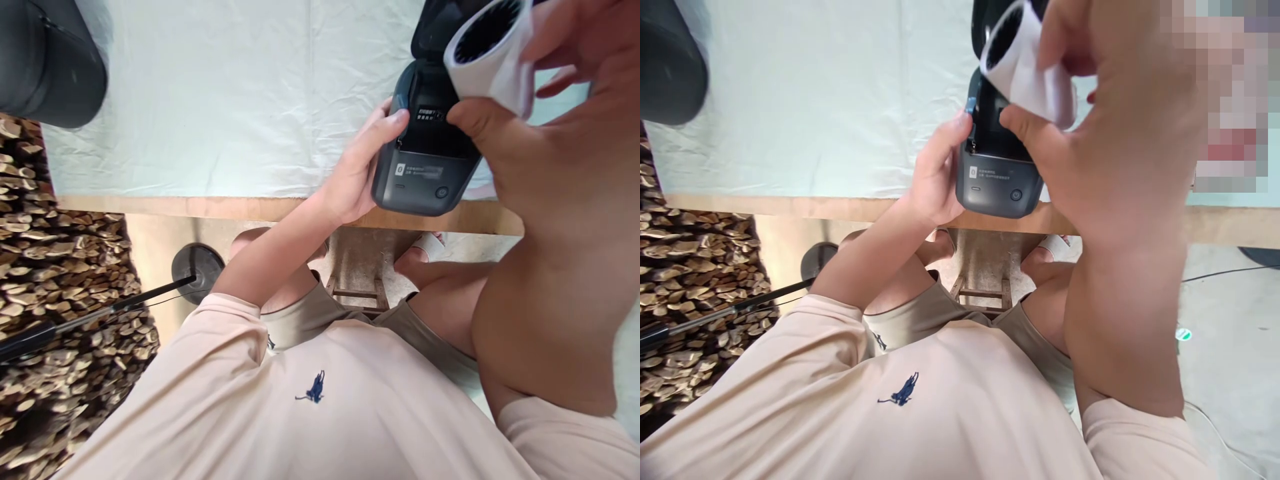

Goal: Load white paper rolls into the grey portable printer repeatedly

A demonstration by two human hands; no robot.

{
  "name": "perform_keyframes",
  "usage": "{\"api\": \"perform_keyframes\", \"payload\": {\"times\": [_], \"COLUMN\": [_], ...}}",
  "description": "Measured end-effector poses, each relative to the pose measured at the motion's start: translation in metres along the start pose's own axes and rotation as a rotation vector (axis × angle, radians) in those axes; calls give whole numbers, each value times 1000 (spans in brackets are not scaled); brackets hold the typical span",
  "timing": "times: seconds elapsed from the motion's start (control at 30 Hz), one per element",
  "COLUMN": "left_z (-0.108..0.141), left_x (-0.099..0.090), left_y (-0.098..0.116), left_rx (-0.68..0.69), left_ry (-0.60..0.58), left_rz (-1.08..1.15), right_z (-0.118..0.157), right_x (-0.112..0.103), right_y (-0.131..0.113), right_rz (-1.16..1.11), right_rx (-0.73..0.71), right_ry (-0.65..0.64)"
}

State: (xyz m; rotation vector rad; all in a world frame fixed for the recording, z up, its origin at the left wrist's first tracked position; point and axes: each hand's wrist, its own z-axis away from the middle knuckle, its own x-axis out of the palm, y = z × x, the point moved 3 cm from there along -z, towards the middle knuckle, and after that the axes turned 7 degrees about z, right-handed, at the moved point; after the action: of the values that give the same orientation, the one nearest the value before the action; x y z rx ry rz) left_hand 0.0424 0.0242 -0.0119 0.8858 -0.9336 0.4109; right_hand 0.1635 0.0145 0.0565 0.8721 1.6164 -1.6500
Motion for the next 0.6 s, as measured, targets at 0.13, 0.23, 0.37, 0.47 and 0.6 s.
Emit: {"api": "perform_keyframes", "payload": {"times": [0.13, 0.23, 0.37, 0.47, 0.6], "left_z": [1, 1, 0, 0, 2], "left_x": [1, 1, 3, 6, 9], "left_y": [-3, -3, 0, 2, 3], "left_rx": [19, 6, 35, 40, 44], "left_ry": [36, 45, -49, -75, -93], "left_rz": [-36, -40, -30, -24, -24], "right_z": [0, 0, 1, 2, 6], "right_x": [0, 4, 7, 5, 5], "right_y": [-2, 2, 5, 2, -3], "right_rz": [422, 420, 391, 397, 395], "right_rx": [-56, -107, -155, -262, -384], "right_ry": [-48, -25, 19, 78, 64]}}
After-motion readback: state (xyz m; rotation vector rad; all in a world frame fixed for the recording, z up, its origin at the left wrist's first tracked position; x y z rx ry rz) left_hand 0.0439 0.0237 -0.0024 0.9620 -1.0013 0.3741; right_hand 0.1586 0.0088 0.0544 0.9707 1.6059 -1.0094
